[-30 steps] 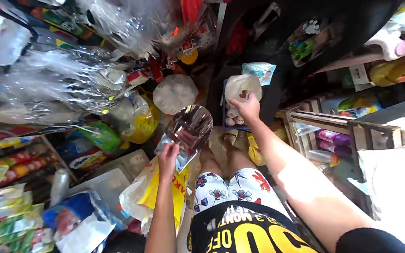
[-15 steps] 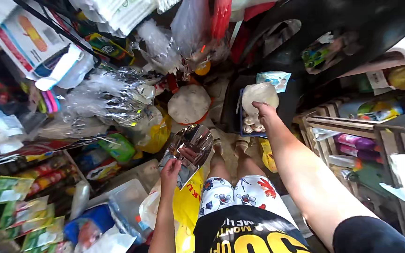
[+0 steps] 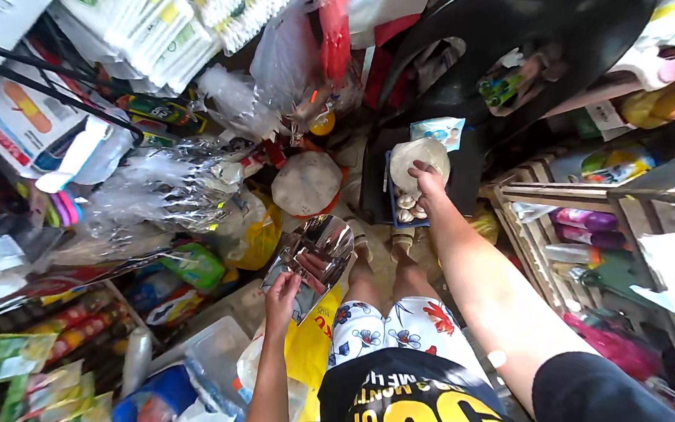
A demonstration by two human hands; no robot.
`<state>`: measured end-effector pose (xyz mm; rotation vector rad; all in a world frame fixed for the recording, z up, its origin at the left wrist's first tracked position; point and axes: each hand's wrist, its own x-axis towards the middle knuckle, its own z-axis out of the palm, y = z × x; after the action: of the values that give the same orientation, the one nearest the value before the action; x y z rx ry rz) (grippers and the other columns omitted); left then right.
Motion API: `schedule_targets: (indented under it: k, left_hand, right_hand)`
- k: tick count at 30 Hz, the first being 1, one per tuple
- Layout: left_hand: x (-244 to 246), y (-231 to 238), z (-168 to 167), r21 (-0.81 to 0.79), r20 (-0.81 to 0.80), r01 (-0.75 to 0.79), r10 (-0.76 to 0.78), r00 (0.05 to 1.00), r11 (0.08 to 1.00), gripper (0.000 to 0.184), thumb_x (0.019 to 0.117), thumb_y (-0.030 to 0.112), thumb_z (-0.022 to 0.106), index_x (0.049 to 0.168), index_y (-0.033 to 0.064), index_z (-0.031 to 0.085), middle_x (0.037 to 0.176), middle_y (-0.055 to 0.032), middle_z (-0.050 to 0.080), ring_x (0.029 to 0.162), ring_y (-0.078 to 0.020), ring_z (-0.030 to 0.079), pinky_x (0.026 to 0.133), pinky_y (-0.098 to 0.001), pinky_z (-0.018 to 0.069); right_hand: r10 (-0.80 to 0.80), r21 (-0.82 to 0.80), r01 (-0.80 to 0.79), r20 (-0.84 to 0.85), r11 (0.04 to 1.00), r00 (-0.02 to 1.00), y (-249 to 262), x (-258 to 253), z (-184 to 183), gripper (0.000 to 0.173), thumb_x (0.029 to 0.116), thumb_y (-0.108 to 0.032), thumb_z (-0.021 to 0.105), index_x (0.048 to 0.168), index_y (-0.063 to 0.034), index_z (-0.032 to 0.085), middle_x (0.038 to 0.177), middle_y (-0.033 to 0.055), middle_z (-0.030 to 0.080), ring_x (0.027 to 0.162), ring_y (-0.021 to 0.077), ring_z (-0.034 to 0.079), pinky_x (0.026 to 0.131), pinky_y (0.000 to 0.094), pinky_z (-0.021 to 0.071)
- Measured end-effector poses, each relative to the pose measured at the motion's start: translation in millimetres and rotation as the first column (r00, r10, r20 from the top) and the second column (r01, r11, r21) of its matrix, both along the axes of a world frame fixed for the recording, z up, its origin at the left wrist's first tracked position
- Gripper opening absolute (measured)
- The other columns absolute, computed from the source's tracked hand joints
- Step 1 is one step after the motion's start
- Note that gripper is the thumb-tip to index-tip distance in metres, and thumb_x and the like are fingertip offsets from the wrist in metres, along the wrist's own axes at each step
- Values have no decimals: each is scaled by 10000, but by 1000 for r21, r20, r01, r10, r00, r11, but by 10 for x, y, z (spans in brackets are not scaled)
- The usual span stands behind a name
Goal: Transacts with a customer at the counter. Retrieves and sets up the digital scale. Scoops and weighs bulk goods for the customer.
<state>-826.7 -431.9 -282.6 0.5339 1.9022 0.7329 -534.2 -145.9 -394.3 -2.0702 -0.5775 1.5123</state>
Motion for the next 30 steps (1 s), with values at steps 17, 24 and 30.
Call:
schedule_targets:
  k: [17, 24, 30]
  left_hand:
    - [102, -28, 152, 32, -3, 21, -21, 1000, 999, 150, 1016, 112, 591, 1045, -5, 680, 897, -19, 676, 789, -69, 644, 766, -249, 559]
    - [226, 138, 355, 22, -81, 93, -91, 993, 995, 161, 1014, 123, 592, 1045, -6, 683, 888, -20, 676, 777, -67, 641, 761, -250, 556]
    - [587, 356, 536, 8, -129, 217, -214, 968, 976, 257, 1029, 152, 566, 1131, -68, 652, 929, -72, 668, 793, -70, 623, 779, -271, 546]
  right_hand:
    - [196, -222, -197, -28, 955, 980, -71, 303, 442, 343, 1009, -179, 564, 1305, -13, 618, 1245, 141, 652, 1087, 241, 604, 920, 465, 478]
    - [40, -11, -42, -119, 999, 992, 225, 551, 1115, 281, 1018, -263, 499, 1155, -50, 623, 1062, 67, 617, 935, 162, 569, 822, 392, 471]
    - [180, 250, -121, -229, 961, 957, -76, 1075, 2120, 290, 1042, -177, 535, 1237, 25, 606, 1181, 154, 637, 1072, 214, 613, 935, 421, 516]
